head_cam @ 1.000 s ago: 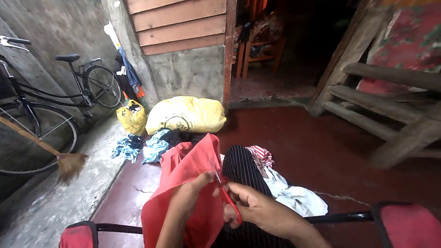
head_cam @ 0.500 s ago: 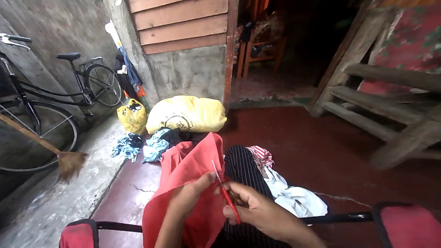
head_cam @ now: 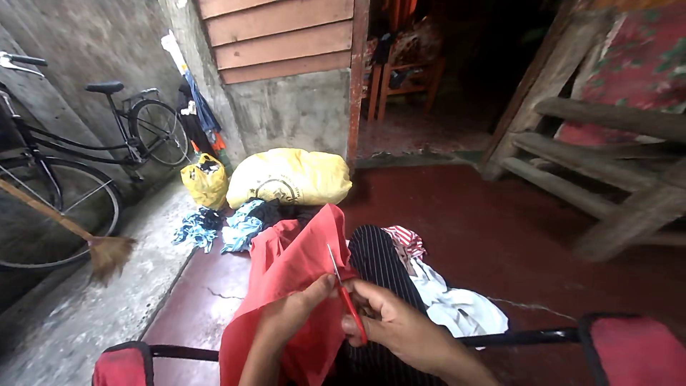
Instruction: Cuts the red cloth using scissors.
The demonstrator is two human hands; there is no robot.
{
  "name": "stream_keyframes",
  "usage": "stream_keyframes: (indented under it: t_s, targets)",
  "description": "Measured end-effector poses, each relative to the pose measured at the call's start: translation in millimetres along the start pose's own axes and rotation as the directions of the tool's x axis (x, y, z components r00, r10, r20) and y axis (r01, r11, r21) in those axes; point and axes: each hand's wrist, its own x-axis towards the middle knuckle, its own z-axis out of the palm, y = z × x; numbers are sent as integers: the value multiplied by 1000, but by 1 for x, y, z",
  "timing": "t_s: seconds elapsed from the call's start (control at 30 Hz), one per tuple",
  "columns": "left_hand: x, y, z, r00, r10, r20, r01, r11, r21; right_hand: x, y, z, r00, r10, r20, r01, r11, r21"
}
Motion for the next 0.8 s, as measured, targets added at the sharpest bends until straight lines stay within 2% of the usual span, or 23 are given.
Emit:
stream_keyframes:
  t_s: [0.13, 0.3, 0.37, 0.47, 0.63, 0.73, 0.8]
  targets:
    - [0, -2, 0, 999, -38, -39, 39, 999, 8, -1, 0, 1, 999, 48, 23, -48, 999, 6]
    - [-2, -4, -1, 1000, 17, 4, -17, 1000, 22, 2, 0, -1, 997, 13, 81, -6, 996, -86]
    - [-2, -9, -3, 999, 41, 16, -41, 999, 29, 2, 0, -1, 998, 3, 64, 3, 996, -93]
    - [-5, -2, -3, 999, 1, 50, -5, 998, 69, 1, -2, 0, 1000, -2, 24, 5, 995, -96]
    - [-4, -2, -1, 999, -8, -46, 10, 999, 45, 1, -3, 4, 997, 58, -47, -60, 998, -28]
    - [1, -13, -1, 996, 30, -81, -33, 999, -38, 2, -3, 7, 997, 63, -38, -63, 998, 3]
    - [5, -18, 2, 990, 71, -123, -92, 980, -176, 2, -3, 9, 997, 70, -41, -70, 998, 2]
